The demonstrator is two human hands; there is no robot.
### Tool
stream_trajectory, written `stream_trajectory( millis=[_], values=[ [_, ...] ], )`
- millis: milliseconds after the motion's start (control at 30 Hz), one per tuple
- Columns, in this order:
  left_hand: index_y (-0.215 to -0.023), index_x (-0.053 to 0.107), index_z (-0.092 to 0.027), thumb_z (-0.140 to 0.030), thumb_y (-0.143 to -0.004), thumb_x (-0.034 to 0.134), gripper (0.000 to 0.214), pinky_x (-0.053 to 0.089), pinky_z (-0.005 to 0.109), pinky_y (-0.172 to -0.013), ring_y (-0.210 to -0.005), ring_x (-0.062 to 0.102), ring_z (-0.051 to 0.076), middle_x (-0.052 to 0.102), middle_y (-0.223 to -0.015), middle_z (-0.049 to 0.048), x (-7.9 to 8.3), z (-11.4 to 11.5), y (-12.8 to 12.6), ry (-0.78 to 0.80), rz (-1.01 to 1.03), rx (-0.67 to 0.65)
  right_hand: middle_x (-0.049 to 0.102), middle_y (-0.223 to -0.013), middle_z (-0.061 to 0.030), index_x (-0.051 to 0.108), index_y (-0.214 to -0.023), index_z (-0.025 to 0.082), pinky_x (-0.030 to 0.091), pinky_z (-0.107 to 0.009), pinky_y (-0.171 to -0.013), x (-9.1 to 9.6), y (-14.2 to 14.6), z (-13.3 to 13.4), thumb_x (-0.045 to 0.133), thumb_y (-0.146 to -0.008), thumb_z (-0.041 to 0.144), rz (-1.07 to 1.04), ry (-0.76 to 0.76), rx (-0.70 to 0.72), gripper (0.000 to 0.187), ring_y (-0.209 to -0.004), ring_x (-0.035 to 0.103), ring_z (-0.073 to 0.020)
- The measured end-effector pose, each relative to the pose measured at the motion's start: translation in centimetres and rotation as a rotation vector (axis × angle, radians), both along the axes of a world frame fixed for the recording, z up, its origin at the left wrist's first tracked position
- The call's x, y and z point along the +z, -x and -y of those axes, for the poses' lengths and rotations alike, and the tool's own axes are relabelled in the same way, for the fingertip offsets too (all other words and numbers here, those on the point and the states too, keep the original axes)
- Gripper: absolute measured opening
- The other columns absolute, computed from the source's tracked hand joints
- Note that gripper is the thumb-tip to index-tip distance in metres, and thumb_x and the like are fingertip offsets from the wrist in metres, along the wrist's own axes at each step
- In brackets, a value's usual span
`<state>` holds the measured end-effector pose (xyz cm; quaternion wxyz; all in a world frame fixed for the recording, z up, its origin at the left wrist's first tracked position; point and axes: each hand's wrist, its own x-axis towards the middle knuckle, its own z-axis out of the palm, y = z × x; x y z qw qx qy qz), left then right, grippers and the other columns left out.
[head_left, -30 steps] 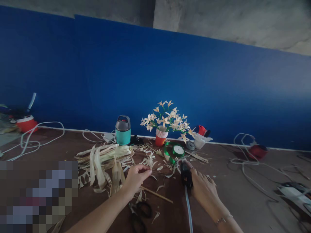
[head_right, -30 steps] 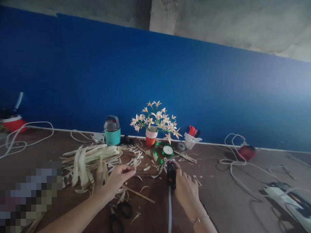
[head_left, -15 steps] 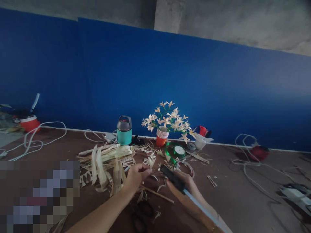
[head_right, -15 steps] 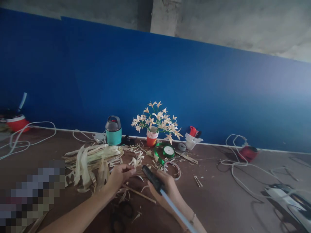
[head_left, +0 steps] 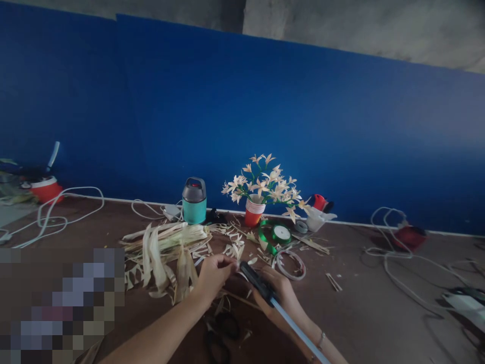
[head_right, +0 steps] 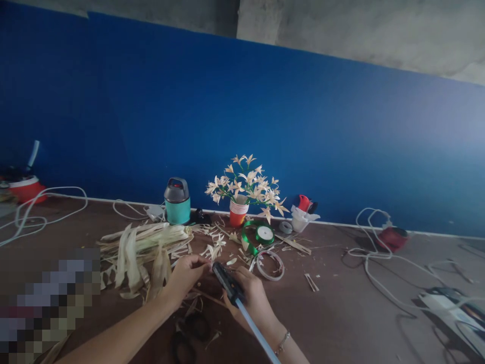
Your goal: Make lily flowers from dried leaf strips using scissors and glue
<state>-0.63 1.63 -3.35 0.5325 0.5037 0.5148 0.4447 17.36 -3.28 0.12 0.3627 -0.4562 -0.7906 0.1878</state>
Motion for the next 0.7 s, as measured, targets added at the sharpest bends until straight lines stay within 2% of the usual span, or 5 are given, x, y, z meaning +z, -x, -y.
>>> stream_trajectory(
  millis=[333, 533, 700],
  values=[
    [-0.07, 0.071, -0.014, -0.034, -0.064, 0.064, 0.022, 0.042, 0.024, -0.055, -0.061, 0.06, 0.017, 0.069, -0.063, 0.003, 0.9, 0.4, 0.0, -0.042, -0.013, 0.001, 0.062, -0.082, -0.0059, 0.062, -0.081, 0.018, 0.049, -0.027, -0.069, 0.2, 0.0, -0.1, 0.055, -0.073, 0.015, -0.029, -0.003, 0.015, 0.011, -0.075, 0.06, -0.018],
    [-0.073, 0.071, -0.014, -0.037, -0.064, 0.065, 0.025, 0.042, 0.023, -0.052, -0.06, 0.061, 0.017, 0.069, -0.064, 0.0035, 0.6, 0.4, -0.1, -0.024, -0.003, 0.009, 0.062, -0.074, -0.0045, 0.063, -0.077, 0.019, 0.049, -0.025, -0.063, -0.1, -0.2, -0.1, 0.058, -0.072, 0.017, -0.017, -0.034, -0.02, 0.007, -0.066, 0.06, -0.0169],
    [-0.073, 0.07, -0.015, -0.037, -0.063, 0.064, 0.025, 0.036, 0.022, -0.044, -0.054, 0.059, 0.017, 0.067, -0.06, 0.002, 1.3, 0.7, -0.2, 0.042, -0.018, 0.018, 0.059, -0.074, -0.0032, 0.06, -0.074, 0.018, 0.046, -0.023, -0.058, -0.3, -0.3, -0.1, 0.057, -0.07, 0.013, 0.02, -0.021, -0.01, 0.008, -0.065, 0.058, -0.0158]
  ],
)
